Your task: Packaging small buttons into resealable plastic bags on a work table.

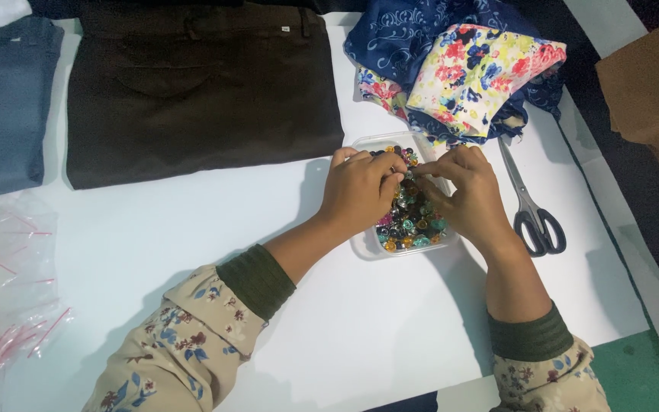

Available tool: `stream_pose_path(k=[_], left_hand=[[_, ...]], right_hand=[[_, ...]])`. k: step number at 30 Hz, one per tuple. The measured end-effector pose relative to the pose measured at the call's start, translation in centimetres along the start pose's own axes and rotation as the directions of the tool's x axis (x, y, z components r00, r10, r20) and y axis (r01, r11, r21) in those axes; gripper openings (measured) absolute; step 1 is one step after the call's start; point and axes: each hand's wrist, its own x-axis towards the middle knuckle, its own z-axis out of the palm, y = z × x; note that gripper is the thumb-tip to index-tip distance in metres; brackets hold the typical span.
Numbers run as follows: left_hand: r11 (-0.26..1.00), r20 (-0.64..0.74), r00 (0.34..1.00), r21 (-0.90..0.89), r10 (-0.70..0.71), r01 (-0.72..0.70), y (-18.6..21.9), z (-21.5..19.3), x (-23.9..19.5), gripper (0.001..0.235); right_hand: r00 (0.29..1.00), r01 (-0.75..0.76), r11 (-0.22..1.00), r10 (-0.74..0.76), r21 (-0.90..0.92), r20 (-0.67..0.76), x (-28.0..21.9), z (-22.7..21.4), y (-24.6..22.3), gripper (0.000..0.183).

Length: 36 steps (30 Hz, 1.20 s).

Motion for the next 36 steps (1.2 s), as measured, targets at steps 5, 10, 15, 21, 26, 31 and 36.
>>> stream_pose_path(k=[5, 10, 15, 21, 26, 31, 36], left_hand=[[1.000, -0.018, 1.000, 0.004, 0.003, -0.003, -0.4, 0.3, -0.1, 0.008], [1.000, -0.012, 1.000, 0.010, -0.013, 0.013, -0.4, 0.2, 0.0, 0.008], [0.995, 0.006, 0.997, 0.064, -0.074, 0.073, -0.3, 0.0, 0.0, 0.009], [0.995, 0.069, 0.994, 0.050, -0.090, 0.086, -0.2, -0.1, 0.0, 0.005], [0.995, 0.070, 0.993, 0.040, -0.092, 0.090, -0.4, 0.3, -0.1, 0.005], [0.994, 0.080, 0.992, 0.054, -0.099, 0.095, -0.4, 0.2, 0.0, 0.005], [0.994, 0.100, 0.990, 0.043, -0.103, 0.099, -0.1, 0.0, 0.1, 0.004]], right_hand=[[0.999, 0.030, 1.000, -0.030, -0.009, -0.043, 0.0, 0.6, -0.6, 0.025], [0.997, 0.067, 0.995, -0.070, -0.069, -0.044, 0.2, 0.5, -1.2, 0.022], [0.994, 0.099, 0.981, -0.106, -0.167, -0.033, 0.1, 1.0, -1.1, 0.017], [0.997, 0.075, 0.989, -0.074, -0.126, 0.008, 0.2, 1.1, -1.2, 0.016], [0.998, 0.070, 0.986, -0.068, -0.154, 0.020, 0.1, 1.4, -1.2, 0.016], [0.998, 0.052, 0.984, -0.055, -0.169, -0.012, 0.0, 1.3, -1.3, 0.021], [0.992, 0.109, 0.953, -0.087, -0.281, 0.088, 0.1, 0.7, -2.2, 0.017]])
